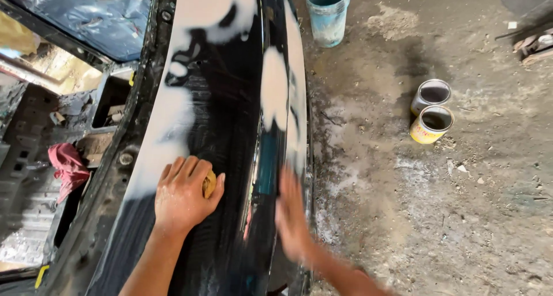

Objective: Sanding a car body panel with wet sandpaper to smooth the surface for painting.

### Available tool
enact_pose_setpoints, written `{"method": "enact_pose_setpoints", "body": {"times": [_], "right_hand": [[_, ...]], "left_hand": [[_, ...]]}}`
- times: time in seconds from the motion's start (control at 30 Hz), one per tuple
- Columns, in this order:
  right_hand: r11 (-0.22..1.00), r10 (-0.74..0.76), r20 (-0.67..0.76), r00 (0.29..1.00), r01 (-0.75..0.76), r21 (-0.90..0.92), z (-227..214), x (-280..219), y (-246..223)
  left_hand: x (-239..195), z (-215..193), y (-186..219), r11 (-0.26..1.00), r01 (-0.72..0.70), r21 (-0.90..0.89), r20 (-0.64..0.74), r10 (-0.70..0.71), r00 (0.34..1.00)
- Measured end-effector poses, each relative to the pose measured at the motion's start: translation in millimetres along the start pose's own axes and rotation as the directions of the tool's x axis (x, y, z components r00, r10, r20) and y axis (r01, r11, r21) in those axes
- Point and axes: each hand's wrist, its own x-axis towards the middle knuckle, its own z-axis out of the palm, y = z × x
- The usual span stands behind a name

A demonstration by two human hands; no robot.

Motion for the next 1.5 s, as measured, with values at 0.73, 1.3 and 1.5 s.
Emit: {"method": "enact_pose_setpoints", "body": {"times": [0.73, 1.3, 1.5], "right_hand": [[0.975, 0.054, 0.046, 0.997, -0.043, -0.217, -21, 12, 14], [0.942, -0.313, -0.062, 0.948, 0.302, -0.143, -46, 113, 56], [0.965, -0.094, 0.074, 0.993, 0.109, -0.237, 11, -86, 43]], "left_hand": [[45, 84, 2, 0.968, -0.075, 0.239, 0.327, -0.007, 0.945], [59, 88, -1, 0.992, -0.013, 0.129, -0.035, 0.018, 0.999], [64, 81, 5, 0.997, 0.024, 0.08, -0.042, -0.021, 0.999]]}}
